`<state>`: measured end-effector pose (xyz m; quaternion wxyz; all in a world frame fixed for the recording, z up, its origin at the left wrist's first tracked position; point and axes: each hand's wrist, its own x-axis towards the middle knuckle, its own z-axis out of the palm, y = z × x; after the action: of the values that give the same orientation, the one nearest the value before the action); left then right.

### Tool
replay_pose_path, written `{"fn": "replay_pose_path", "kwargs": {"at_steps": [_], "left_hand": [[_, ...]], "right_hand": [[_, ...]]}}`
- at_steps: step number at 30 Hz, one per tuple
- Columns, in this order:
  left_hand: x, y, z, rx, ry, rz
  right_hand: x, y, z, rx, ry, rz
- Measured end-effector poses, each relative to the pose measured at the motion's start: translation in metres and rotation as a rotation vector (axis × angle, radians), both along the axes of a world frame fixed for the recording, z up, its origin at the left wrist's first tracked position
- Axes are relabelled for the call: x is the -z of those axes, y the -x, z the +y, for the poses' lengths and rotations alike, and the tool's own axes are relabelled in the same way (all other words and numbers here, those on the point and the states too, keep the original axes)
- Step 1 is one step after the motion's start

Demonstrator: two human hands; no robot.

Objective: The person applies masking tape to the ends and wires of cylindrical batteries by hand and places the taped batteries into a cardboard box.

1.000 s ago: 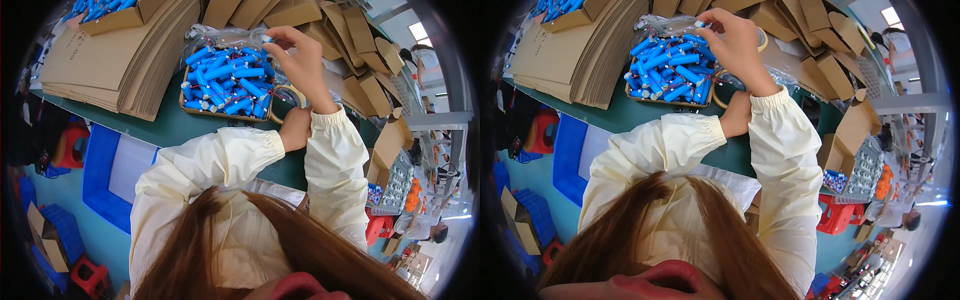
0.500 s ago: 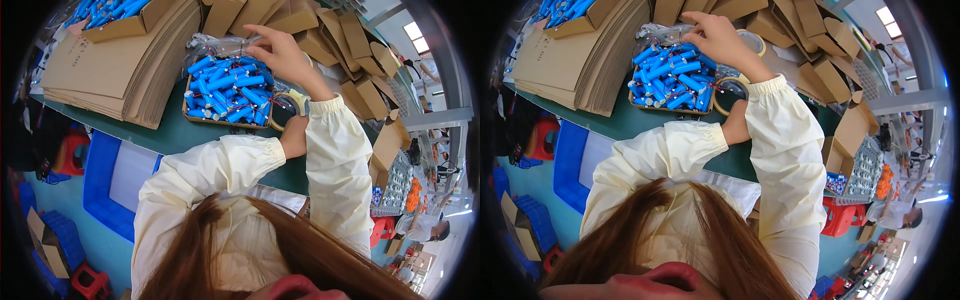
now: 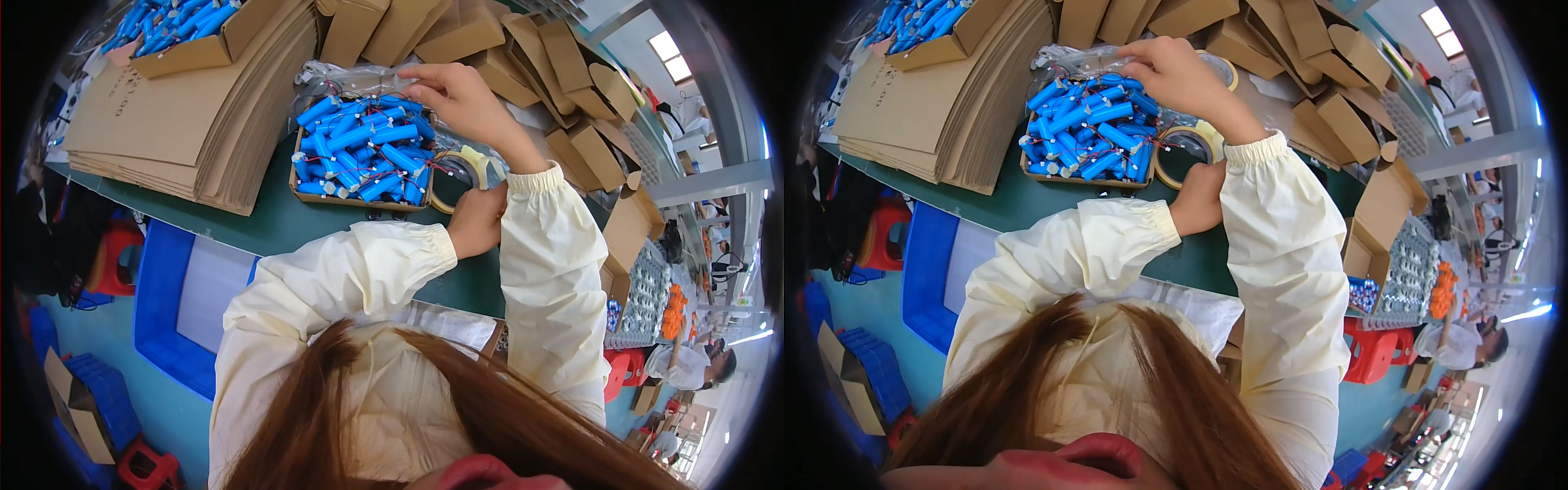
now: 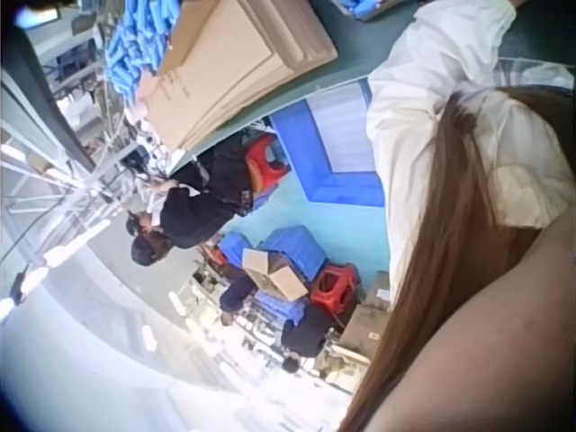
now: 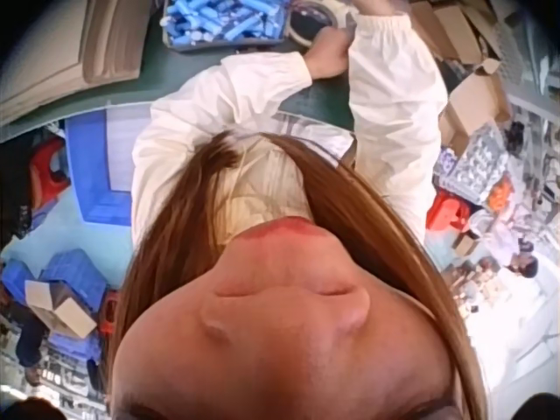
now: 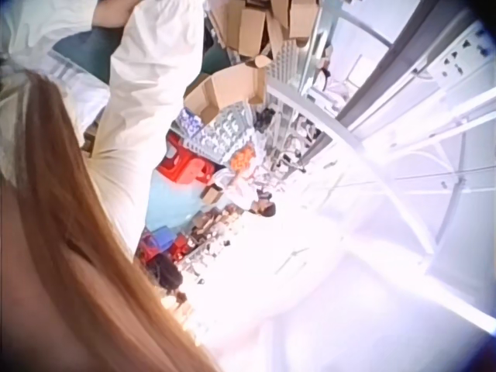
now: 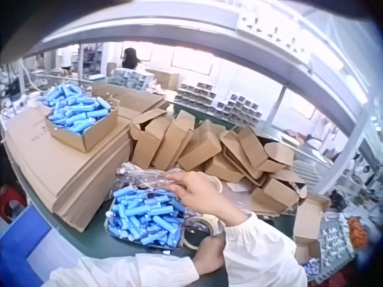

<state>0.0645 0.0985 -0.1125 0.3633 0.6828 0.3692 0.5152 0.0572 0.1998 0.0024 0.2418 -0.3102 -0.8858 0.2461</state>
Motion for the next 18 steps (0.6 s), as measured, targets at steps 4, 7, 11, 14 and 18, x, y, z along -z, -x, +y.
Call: {"fn": "replay_pose_path", "kwargs": {"at_steps": [4,7,11,14,18], "left_hand": [[-0.004,0.000,-0.003,-0.004,0.035,-0.057],[-0.003,0.000,-0.001,-0.048,-0.095,-0.080],[-0.002,0.001,0.001,-0.014,0.001,-0.064],[-0.004,0.002,0.000,-0.020,0.017,-0.057],[-0.013,0.006,-0.001,-0.009,0.087,-0.006]], "right_hand": [[0.001,0.004,-0.004,-0.032,0.048,0.044],[0.003,0.004,-0.002,-0.024,0.052,0.035],[0.008,0.002,0.000,-0.033,0.025,0.083],[0.006,0.001,-0.002,-0.046,0.078,0.110],[-0.004,-0.005,-0.007,0.005,0.071,-0.055]]}}
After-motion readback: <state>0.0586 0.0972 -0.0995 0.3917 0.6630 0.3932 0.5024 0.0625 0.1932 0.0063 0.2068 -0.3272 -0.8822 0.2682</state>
